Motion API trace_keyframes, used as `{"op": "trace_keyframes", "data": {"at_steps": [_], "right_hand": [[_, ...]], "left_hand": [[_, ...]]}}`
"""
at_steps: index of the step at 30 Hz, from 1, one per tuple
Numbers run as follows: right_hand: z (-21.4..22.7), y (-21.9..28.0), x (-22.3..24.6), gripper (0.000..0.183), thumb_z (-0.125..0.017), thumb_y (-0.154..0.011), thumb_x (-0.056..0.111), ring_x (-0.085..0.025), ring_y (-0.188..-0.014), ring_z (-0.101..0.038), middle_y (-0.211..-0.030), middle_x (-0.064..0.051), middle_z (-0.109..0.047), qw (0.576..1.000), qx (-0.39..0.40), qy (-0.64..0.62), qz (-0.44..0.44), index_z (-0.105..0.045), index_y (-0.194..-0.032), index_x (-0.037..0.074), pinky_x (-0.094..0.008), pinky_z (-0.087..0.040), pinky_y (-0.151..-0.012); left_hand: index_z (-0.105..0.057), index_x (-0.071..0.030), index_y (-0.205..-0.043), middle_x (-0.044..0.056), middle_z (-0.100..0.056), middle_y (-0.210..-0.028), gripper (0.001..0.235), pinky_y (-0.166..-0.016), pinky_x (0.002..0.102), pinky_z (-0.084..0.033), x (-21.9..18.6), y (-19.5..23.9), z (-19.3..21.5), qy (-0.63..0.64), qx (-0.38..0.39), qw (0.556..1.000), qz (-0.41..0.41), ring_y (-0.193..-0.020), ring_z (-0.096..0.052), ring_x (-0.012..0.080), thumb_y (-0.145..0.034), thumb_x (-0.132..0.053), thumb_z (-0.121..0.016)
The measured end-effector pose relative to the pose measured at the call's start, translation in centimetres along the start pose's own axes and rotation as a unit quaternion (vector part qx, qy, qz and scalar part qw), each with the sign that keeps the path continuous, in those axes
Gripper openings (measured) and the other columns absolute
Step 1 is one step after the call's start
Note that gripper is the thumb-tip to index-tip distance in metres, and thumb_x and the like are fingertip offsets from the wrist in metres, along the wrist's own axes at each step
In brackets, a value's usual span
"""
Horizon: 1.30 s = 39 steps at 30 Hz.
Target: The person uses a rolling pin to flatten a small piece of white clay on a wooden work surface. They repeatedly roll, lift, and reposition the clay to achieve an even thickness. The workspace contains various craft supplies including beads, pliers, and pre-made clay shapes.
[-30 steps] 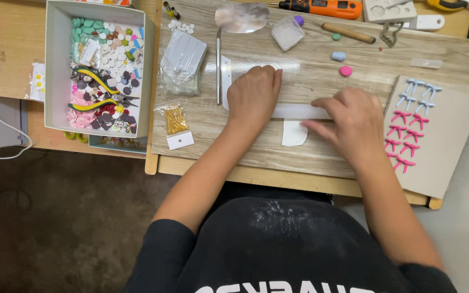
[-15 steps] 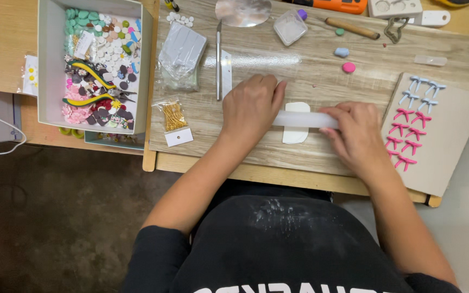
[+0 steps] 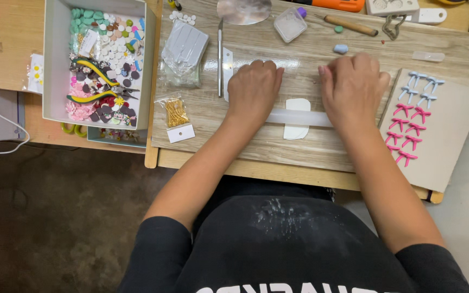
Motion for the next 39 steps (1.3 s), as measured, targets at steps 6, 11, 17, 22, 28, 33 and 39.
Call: {"op": "trace_keyframes", "data": {"at_steps": [6, 11, 17, 22, 28, 33, 39], "right_hand": [[1.2, -1.8, 0.1, 0.028, -0.067, -0.114, 0.041, -0.031, -0.099, -0.05, -0.104, -0.009, -0.056, 0.998, -0.05, 0.047, 0.013, -0.074, -0.109, 0.015, -0.045, -0.032, -0.074], [-2.7, 0.0, -1.2, 0.041, -0.073, -0.113, 0.036, -0.028, -0.073, -0.059, -0.079, -0.004, -0.053, 0.997, -0.07, -0.003, 0.03, -0.053, -0.083, 0.016, -0.04, -0.044, -0.062], [-2.5, 0.8, -0.5, 0.043, -0.073, -0.107, 0.033, -0.029, -0.06, -0.067, -0.06, -0.005, -0.053, 0.998, -0.053, -0.002, 0.027, -0.054, -0.071, 0.018, -0.039, -0.05, -0.052], [-1.8, 1.6, -0.1, 0.038, -0.073, -0.101, 0.028, -0.032, -0.062, -0.068, -0.06, -0.007, -0.055, 0.999, -0.034, -0.01, 0.021, -0.056, -0.069, 0.016, -0.041, -0.052, -0.052], [-2.4, 2.8, -0.5, 0.036, -0.072, -0.099, 0.03, -0.038, -0.064, -0.067, -0.06, -0.011, -0.055, 0.998, 0.018, -0.056, -0.003, -0.058, -0.069, 0.015, -0.046, -0.051, -0.053], [-2.7, 3.5, -0.9, 0.039, -0.068, -0.099, 0.029, -0.044, -0.066, -0.065, -0.059, -0.016, -0.053, 0.989, 0.087, -0.115, -0.043, -0.056, -0.067, 0.012, -0.051, -0.047, -0.056], [-2.0, 4.2, -0.8, 0.039, -0.068, -0.096, 0.026, -0.045, -0.066, -0.063, -0.058, -0.017, -0.052, 0.971, 0.117, -0.196, -0.073, -0.052, -0.064, 0.011, -0.048, -0.045, -0.055]], "left_hand": [[-0.066, -0.019, -0.074, 0.001, -0.064, -0.068, 0.032, -0.037, 0.035, -0.041, 0.1, -2.3, 1.9, -0.046, -0.058, 0.997, -0.003, -0.065, -0.062, 0.0215, -0.091, -0.044, -0.075], [-0.064, -0.013, -0.069, 0.006, -0.061, -0.063, 0.036, -0.039, 0.043, -0.049, -0.1, -1.3, 1.0, 0.057, -0.009, 0.998, -0.01, -0.05, -0.066, 0.0301, -0.099, -0.033, -0.059], [-0.063, -0.01, -0.068, 0.006, -0.058, -0.056, 0.038, -0.041, 0.048, -0.056, -0.3, -0.5, 0.6, 0.134, 0.022, 0.991, -0.02, -0.051, -0.07, 0.033, -0.099, -0.031, -0.054], [-0.066, -0.009, -0.073, 0.009, -0.06, -0.06, 0.037, -0.047, 0.054, -0.058, -0.4, 0.7, 0.6, 0.142, 0.066, 0.988, -0.016, -0.058, -0.073, 0.0387, -0.099, -0.03, -0.052], [-0.067, -0.009, -0.072, 0.009, -0.062, -0.061, 0.043, -0.048, 0.052, -0.058, -0.2, 1.7, 0.7, 0.157, 0.136, 0.978, 0.012, -0.059, -0.073, 0.0381, -0.102, -0.031, -0.047], [-0.067, -0.009, -0.075, 0.011, -0.064, -0.066, 0.045, -0.056, 0.055, -0.059, -0.3, 2.3, 1.3, 0.175, 0.175, 0.969, 0.017, -0.067, -0.074, 0.0419, -0.102, -0.033, -0.042], [-0.071, -0.005, -0.078, 0.017, -0.068, -0.07, 0.045, -0.063, 0.059, -0.06, -0.8, 2.1, 4.3, 0.215, 0.223, 0.95, 0.037, -0.074, -0.074, 0.0461, -0.101, -0.032, -0.043]]}}
Point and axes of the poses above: each hand's wrist, its own y-axis away from the middle knuckle, its own z-axis out of the back of the hand, x = y × z, the point moved 6 cm from there along -y, towards the middle knuckle
